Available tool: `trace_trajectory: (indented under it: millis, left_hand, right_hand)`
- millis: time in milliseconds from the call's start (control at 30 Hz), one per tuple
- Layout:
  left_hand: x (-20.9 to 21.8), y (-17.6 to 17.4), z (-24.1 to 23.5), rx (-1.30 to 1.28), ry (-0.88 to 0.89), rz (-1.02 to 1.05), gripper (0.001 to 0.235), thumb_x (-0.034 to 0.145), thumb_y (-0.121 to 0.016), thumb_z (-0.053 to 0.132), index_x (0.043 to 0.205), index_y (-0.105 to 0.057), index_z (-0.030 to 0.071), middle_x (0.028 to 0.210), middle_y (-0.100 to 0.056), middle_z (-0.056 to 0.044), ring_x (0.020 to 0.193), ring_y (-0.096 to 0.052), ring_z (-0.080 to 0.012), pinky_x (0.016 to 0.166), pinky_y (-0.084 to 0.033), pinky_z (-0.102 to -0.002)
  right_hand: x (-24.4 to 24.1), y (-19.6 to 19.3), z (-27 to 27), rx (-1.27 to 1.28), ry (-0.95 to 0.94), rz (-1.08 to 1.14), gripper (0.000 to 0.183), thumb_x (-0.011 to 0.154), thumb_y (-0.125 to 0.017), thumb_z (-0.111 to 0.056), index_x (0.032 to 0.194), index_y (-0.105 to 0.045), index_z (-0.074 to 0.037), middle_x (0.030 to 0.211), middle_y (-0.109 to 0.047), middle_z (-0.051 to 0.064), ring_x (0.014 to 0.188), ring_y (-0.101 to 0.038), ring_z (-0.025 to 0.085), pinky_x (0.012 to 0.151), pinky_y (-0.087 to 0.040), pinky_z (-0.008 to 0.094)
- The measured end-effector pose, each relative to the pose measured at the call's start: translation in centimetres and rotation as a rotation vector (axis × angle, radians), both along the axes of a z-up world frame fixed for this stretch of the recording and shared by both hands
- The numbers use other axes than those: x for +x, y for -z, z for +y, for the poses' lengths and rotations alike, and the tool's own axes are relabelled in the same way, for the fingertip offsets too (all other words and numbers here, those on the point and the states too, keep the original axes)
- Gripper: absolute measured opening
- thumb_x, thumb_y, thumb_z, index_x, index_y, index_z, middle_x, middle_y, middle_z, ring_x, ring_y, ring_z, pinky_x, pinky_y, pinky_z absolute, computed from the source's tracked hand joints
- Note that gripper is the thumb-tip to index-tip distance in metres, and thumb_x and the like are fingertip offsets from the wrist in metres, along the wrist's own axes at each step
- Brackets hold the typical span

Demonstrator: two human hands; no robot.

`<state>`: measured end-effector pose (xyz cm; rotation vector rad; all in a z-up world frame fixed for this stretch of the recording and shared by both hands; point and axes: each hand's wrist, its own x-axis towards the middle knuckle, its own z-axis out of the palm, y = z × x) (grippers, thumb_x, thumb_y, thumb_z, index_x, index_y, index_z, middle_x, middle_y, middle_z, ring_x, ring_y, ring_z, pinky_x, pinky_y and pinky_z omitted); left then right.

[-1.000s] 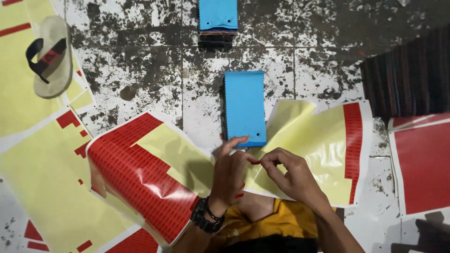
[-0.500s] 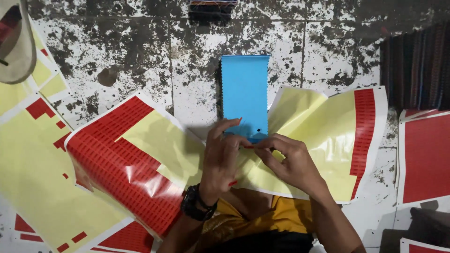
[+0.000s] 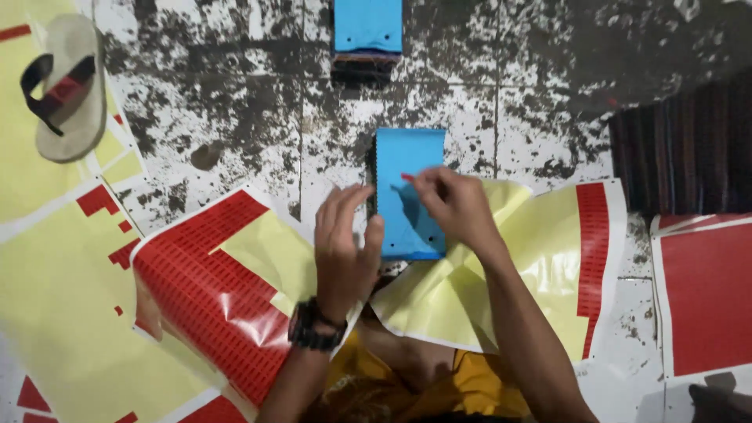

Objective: The person assembles notebooks by hand, peeling red strips from a yellow backing sheet and applying them to the spines of stacked notebooks. The person handles multiple notebooks of different colors, including blue, purple, brown, and orange, placing them on the floor.

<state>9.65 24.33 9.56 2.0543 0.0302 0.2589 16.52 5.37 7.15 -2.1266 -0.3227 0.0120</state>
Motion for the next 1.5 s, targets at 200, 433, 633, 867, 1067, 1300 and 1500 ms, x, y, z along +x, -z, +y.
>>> trace_trajectory:
  millis: [200, 433, 633, 867, 1067, 1300, 1500]
  left_hand:
    - [5.5, 4.6, 1.5, 0.303, 0.102, 0.056, 0.025, 0.100, -0.057, 0.022, 0.120, -0.070, 0.014, 0.125, -0.060, -0.011, 0.132, -0.050, -0.0474, 0.104, -0.041, -0.066]
    - [8.3, 8.1, 0.5, 0.536, 0.005, -0.139, 0.018, 0.098, -0.061, 0.022, 0.111, -0.073, 0.018, 0.115, -0.062, -0.005, 0.124, -0.058, -0.0343, 0.104, -0.046, -0.051]
    - [9.1, 8.4, -0.2, 0.825, -0.072, -0.323, 0.029, 0.091, -0.064, 0.021, 0.119, -0.071, 0.029, 0.124, -0.060, -0.004, 0.123, -0.058, -0.0318, 0.100, -0.049, -0.051]
    - [9.1, 7.6, -0.1, 0.793, -0.037, -0.204, 0.035, 0.092, -0.057, 0.019, 0.124, -0.068, 0.028, 0.126, -0.059, -0.009, 0.126, -0.056, -0.0399, 0.099, -0.046, -0.062]
    - [9.4, 8.9, 0.3, 0.617, 0.005, -0.128, 0.038, 0.093, -0.057, 0.018, 0.129, -0.065, 0.026, 0.131, -0.056, -0.010, 0.127, -0.056, -0.0391, 0.100, -0.048, -0.057]
    - [8.3, 8.9, 1.3, 0.024, -0.014, 0.061, 0.042, 0.091, -0.055, 0.005, 0.132, -0.060, 0.012, 0.121, -0.062, -0.011, 0.119, -0.062, -0.0351, 0.096, -0.053, -0.050]
    - [8.8, 7.5, 2.0, -0.213, 0.122, 0.060, 0.042, 0.091, -0.054, -0.002, 0.133, -0.057, 0.001, 0.116, -0.066, -0.018, 0.117, -0.063, -0.0387, 0.093, -0.056, -0.048]
  right_hand:
    - [6.7, 5.6, 2.0, -0.010, -0.069, 0.101, 0.012, 0.101, -0.065, -0.010, 0.099, -0.073, -0.001, 0.068, -0.069, 0.016, 0.062, -0.068, 0.027, 0.058, -0.053, 0.041]
    - [7.9, 7.4, 2.1, -0.014, 0.005, 0.219, 0.013, 0.098, -0.066, -0.012, 0.099, -0.074, -0.002, 0.071, -0.071, 0.016, 0.060, -0.070, 0.027, 0.058, -0.054, 0.040]
    - [7.8, 7.4, 3.0, -0.119, 0.068, 0.205, 0.010, 0.094, -0.067, -0.012, 0.095, -0.075, -0.007, 0.070, -0.070, 0.010, 0.064, -0.072, 0.028, 0.055, -0.054, 0.037]
    - [8.2, 4.3, 2.4, -0.461, 0.068, -0.023, 0.024, 0.085, -0.080, -0.025, 0.105, -0.076, -0.012, 0.096, -0.069, 0.013, 0.096, -0.069, 0.038, 0.080, -0.059, 0.054]
    - [10.4, 7.6, 1.1, -0.558, -0.149, -0.351, 0.024, 0.082, -0.084, -0.012, 0.104, -0.076, -0.013, 0.099, -0.066, 0.010, 0.098, -0.068, 0.036, 0.079, -0.059, 0.047]
    - [7.5, 6.8, 1.3, -0.557, -0.004, -0.894, 0.010, 0.092, -0.076, -0.013, 0.095, -0.078, -0.022, 0.089, -0.075, 0.001, 0.087, -0.073, 0.019, 0.086, -0.056, 0.038]
    - [4.9, 7.4, 0.6, -0.452, -0.265, -0.546, 0.013, 0.075, -0.083, -0.017, 0.084, -0.073, -0.015, 0.095, -0.067, 0.003, 0.089, -0.066, 0.025, 0.072, -0.056, 0.038]
